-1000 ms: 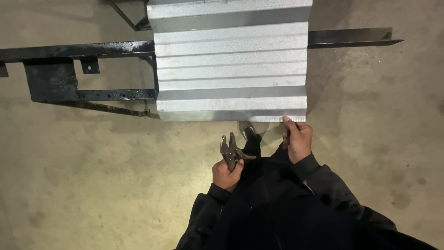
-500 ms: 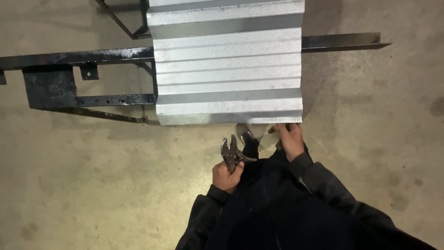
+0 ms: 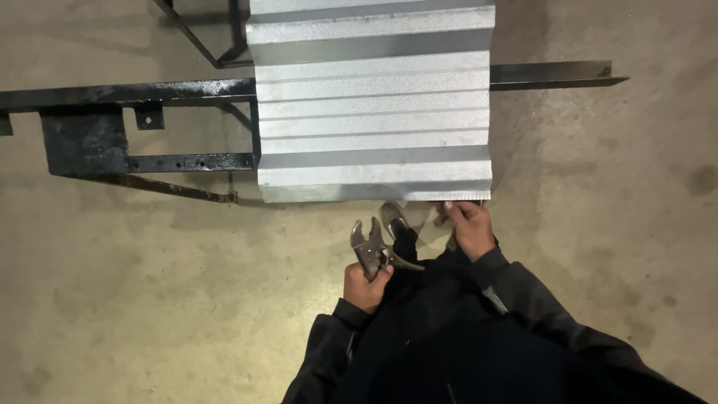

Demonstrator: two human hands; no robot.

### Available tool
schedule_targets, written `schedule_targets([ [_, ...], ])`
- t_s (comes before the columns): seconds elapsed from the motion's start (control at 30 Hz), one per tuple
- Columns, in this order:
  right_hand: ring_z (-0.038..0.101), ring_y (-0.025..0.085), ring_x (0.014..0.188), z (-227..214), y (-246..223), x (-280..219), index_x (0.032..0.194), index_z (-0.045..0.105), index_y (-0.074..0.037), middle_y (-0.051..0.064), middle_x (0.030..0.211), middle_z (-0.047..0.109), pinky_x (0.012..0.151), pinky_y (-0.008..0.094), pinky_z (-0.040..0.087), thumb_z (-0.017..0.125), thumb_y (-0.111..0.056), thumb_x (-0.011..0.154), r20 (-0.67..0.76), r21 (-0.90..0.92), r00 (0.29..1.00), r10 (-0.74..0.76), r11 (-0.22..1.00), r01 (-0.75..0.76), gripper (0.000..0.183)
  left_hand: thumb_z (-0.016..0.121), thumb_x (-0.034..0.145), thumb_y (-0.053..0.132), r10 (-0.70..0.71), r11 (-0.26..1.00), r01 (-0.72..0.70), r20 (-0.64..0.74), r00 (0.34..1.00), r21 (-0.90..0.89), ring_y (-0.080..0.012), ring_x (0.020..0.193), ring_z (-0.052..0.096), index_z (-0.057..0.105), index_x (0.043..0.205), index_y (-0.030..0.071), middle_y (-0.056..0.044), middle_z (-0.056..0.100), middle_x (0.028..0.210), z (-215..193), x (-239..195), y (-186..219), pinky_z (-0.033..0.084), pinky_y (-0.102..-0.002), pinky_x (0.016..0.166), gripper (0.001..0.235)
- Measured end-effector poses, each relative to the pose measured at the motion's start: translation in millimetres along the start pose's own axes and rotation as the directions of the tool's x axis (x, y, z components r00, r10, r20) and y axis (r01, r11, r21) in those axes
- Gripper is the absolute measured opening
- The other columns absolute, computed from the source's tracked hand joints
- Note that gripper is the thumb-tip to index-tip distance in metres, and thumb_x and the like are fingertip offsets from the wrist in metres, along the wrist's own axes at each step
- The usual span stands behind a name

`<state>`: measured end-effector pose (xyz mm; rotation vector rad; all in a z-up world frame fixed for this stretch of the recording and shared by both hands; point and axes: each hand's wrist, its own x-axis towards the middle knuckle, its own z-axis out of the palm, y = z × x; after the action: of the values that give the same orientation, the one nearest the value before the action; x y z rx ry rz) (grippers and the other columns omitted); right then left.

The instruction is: Positioning and clamping a metal bracket to a corrugated metal sheet using locking pliers.

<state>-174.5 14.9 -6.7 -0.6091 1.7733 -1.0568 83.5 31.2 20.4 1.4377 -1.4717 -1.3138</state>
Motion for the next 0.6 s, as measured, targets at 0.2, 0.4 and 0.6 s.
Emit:
schedule_targets([
  [0.2,0.064,0.017,0.075,-20,-30,-54,0.086,0.080,-0.003,0.012,0.074,0.077,0.077,0.039,0.055,0.070,-0.016,0.098,0.223,-0.156,0.975,0.025,0.988,0.010,0.020,0.081,0.078,0.009,-0.199,0.894,0.245,0.158,0.967,-0.375,-0.0164,0.048,0.055,0.059,0.062,0.008,-0.006,0.058,0.049,-18,-6,-1,0.050,-0.032,0.052,0.027],
  [0.4,0.065,0.020,0.078,-1,-29,-34,0.088,0.078,-0.001,0.012,0.079,0.076,0.077,0.043,0.055,0.075,-0.019,0.094,0.383,-0.161,0.923,0.019,0.986,0.047,0.019,0.075,0.075,-0.002,-0.246,0.805,0.280,0.136,0.960,-0.522,-0.0186,0.072,0.061,0.070,0.086,0.003,-0.004,0.064,0.076,11,-26,-50,0.056,-0.036,0.071,0.014],
  [0.6,0.066,0.024,0.078,36,-21,-9,0.097,0.074,-0.004,0.013,0.084,0.075,0.078,0.044,0.052,0.070,-0.028,0.099,0.402,-0.246,0.915,-0.020,0.961,0.129,0.024,0.072,0.078,-0.003,-0.298,0.795,0.268,0.036,0.954,-0.544,-0.0258,0.101,0.071,0.072,0.115,-0.003,-0.018,0.078,0.108,39,-17,-56,0.060,-0.037,0.087,0.038],
])
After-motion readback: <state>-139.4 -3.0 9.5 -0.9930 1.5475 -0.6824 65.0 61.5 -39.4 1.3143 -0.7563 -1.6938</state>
